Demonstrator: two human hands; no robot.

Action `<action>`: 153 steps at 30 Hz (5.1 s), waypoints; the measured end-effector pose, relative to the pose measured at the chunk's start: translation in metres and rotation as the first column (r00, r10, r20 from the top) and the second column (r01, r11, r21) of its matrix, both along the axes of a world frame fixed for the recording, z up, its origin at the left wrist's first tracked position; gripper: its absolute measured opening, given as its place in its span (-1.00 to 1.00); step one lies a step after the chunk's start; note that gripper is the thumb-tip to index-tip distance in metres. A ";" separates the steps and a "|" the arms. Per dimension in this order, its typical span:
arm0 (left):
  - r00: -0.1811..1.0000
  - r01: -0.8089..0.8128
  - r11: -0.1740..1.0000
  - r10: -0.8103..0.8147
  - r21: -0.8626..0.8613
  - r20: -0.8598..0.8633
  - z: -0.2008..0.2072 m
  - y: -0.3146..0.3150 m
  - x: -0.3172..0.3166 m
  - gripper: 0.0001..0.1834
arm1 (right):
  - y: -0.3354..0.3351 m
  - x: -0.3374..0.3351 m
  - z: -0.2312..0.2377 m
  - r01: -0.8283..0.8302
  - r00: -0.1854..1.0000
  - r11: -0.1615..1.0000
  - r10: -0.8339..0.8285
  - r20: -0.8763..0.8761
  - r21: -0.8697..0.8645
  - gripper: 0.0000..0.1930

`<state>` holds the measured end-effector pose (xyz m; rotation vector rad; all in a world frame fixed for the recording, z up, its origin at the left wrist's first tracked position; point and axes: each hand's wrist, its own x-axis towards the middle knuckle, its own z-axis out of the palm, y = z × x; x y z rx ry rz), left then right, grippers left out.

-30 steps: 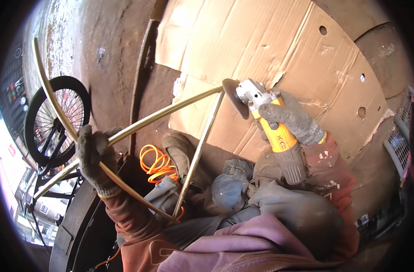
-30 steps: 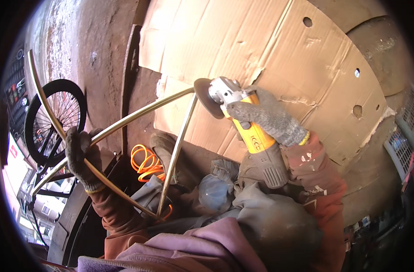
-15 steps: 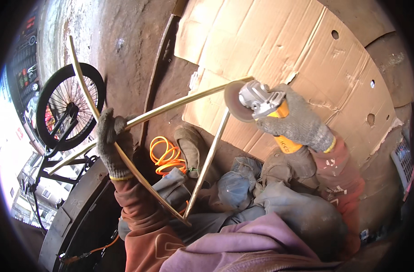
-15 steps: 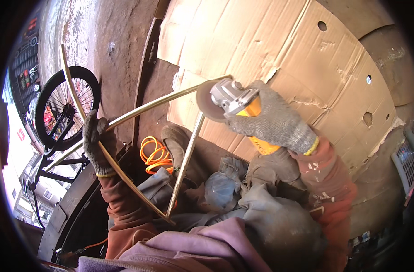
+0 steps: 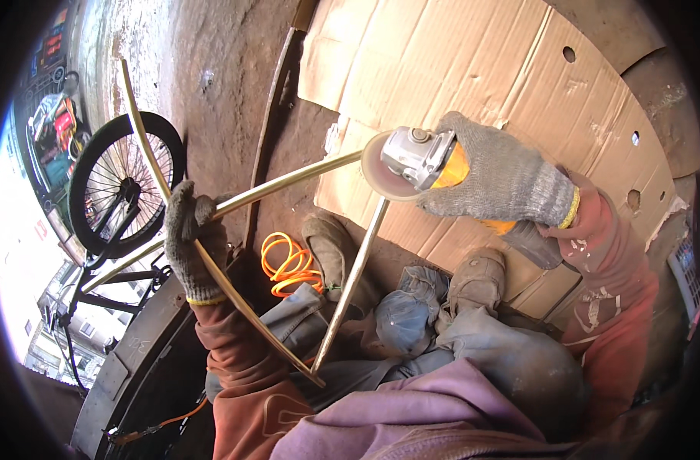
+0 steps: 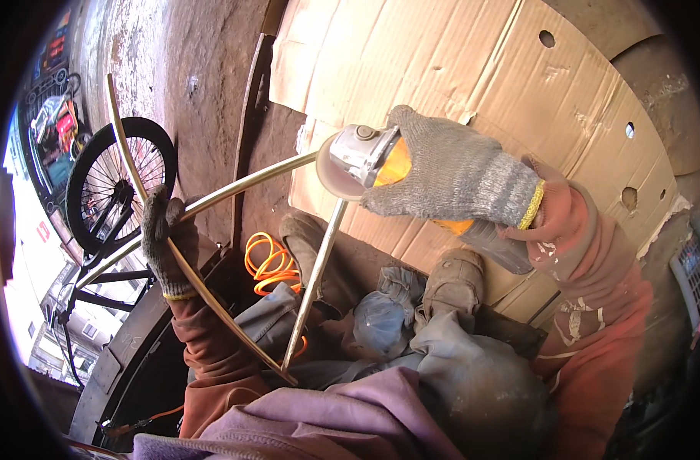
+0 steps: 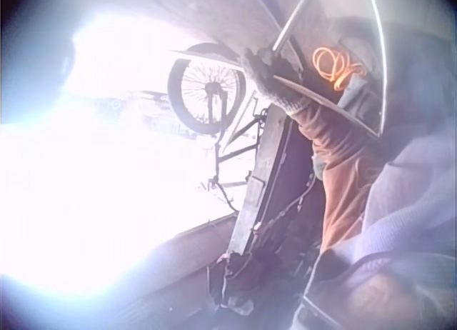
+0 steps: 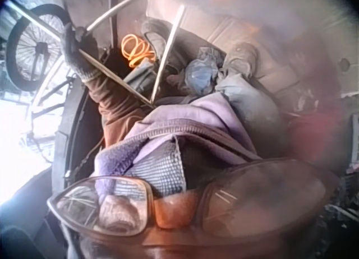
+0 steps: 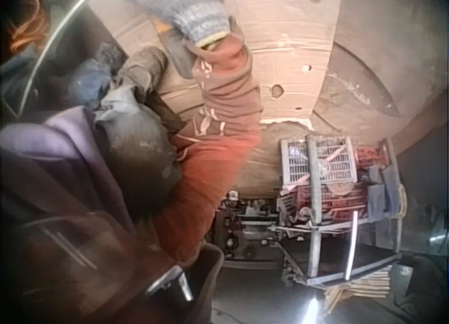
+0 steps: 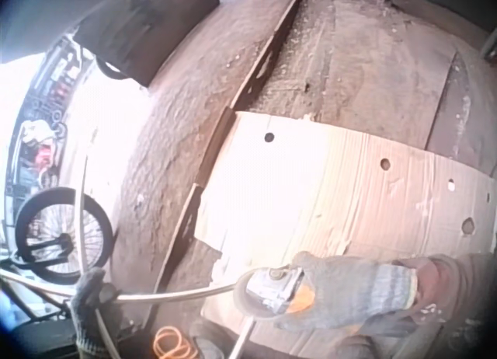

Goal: The person uses a handheld angle grinder to grind the joints and surfaces of a triangular metal frame while holding the frame by hand and resting it on their legs.

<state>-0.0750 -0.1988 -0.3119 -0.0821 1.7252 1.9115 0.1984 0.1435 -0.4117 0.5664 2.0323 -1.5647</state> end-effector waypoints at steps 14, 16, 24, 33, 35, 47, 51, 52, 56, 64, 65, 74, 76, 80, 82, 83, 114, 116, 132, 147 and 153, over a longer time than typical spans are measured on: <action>1.000 -0.004 1.000 0.005 -0.030 0.025 0.007 0.003 0.003 -0.64 | -0.009 -0.005 -0.001 0.019 1.000 1.000 -0.019 -0.024 0.024 -0.05; 0.999 0.007 1.000 -0.007 -0.007 0.038 0.010 0.005 0.006 -0.63 | -0.001 0.002 -0.005 0.003 1.000 0.999 -0.003 0.001 0.044 -0.05; 0.999 0.053 0.998 -0.053 -0.026 0.006 0.009 0.000 0.004 -0.63 | -0.013 -0.005 0.004 -0.005 0.999 1.000 0.006 -0.038 0.015 -0.08; 0.994 0.075 0.996 -0.078 -0.046 -0.071 0.011 0.003 0.007 -0.64 | 0.000 0.005 -0.008 0.051 0.999 0.999 -0.051 0.000 0.000 -0.08; 0.993 0.015 0.996 -0.026 -0.089 -0.117 0.009 0.011 0.014 -0.64 | -0.007 -0.001 -0.003 0.051 0.999 0.999 -0.051 -0.018 -0.015 -0.08; 0.990 -0.019 0.991 0.000 -0.135 -0.142 0.012 0.011 0.017 -0.62 | -0.009 0.000 0.001 0.071 0.997 0.996 -0.073 -0.034 -0.058 -0.14; 0.993 0.051 0.997 -0.058 -0.066 -0.104 0.014 0.011 0.016 -0.62 | -0.006 0.003 -0.009 0.120 0.993 0.991 -0.121 -0.011 -0.064 -0.14; 0.994 0.057 0.996 -0.062 -0.062 -0.087 0.016 0.011 0.015 -0.62 | -0.004 0.006 -0.013 0.130 0.992 0.989 -0.130 0.007 -0.069 -0.14; 0.987 0.020 0.992 -0.040 -0.123 -0.158 0.014 0.010 0.021 -0.62 | -0.002 0.009 -0.011 0.135 0.990 0.987 -0.131 0.044 -0.086 -0.12; 0.986 0.102 0.991 -0.113 -0.087 -0.127 0.018 0.013 0.019 -0.60 | 0.000 0.007 -0.013 0.149 0.980 0.987 -0.141 0.139 -0.054 -0.24; 0.985 0.106 0.990 -0.118 -0.095 -0.126 0.019 0.013 0.020 -0.60 | 0.001 0.008 -0.012 0.145 0.980 0.988 -0.136 0.145 -0.055 -0.23; 0.985 0.124 0.988 -0.133 -0.092 -0.109 0.019 0.009 0.015 -0.58 | -0.003 0.001 -0.001 0.101 0.992 0.995 -0.099 0.075 -0.019 -0.22; 0.985 0.087 0.984 -0.108 -0.154 -0.137 0.021 0.014 0.022 -0.58 | 0.001 0.010 -0.008 0.202 0.970 0.973 -0.182 0.161 -0.116 -0.22; 0.977 0.105 0.984 -0.129 -0.142 -0.170 0.019 0.012 0.026 -0.60 | -0.007 0.007 0.002 0.119 0.992 0.993 -0.118 0.048 -0.022 -0.27; 0.982 0.107 0.987 -0.124 -0.121 -0.146 0.021 0.011 0.023 -0.60 | -0.011 0.007 0.005 0.123 0.992 0.992 -0.123 -0.015 -0.040 -0.18; 0.987 0.105 0.989 -0.117 -0.109 -0.114 0.022 0.010 0.020 -0.61 | -0.013 0.007 0.005 0.124 0.991 0.991 -0.126 -0.047 -0.049 -0.13; 0.983 -0.063 0.958 0.011 -0.281 -0.184 -0.018 0.005 -0.016 -0.63 | 0.030 -0.015 -0.011 -0.133 0.991 0.985 0.136 -0.016 0.110 -0.10; 0.983 -0.042 0.943 -0.020 -0.330 -0.182 -0.017 0.001 -0.023 -0.62 | 0.024 -0.023 -0.014 -0.116 0.987 0.983 0.131 -0.098 0.145 -0.14; 0.956 0.281 0.958 -0.285 -0.057 -0.073 -0.019 0.005 -0.043 -0.57 | 0.035 -0.055 0.000 -0.241 0.970 0.943 0.242 0.023 0.231 0.02; 0.935 0.355 0.929 -0.354 0.107 -0.031 -0.017 0.008 -0.038 -0.60 | 0.033 -0.045 0.000 -0.212 0.975 0.917 0.220 0.013 0.337 -0.06; 0.970 0.244 0.970 -0.244 0.000 0.006 -0.022 -0.010 -0.047 -0.57 | 0.021 -0.051 0.011 -0.223 0.970 0.920 0.242 -0.019 0.324 0.06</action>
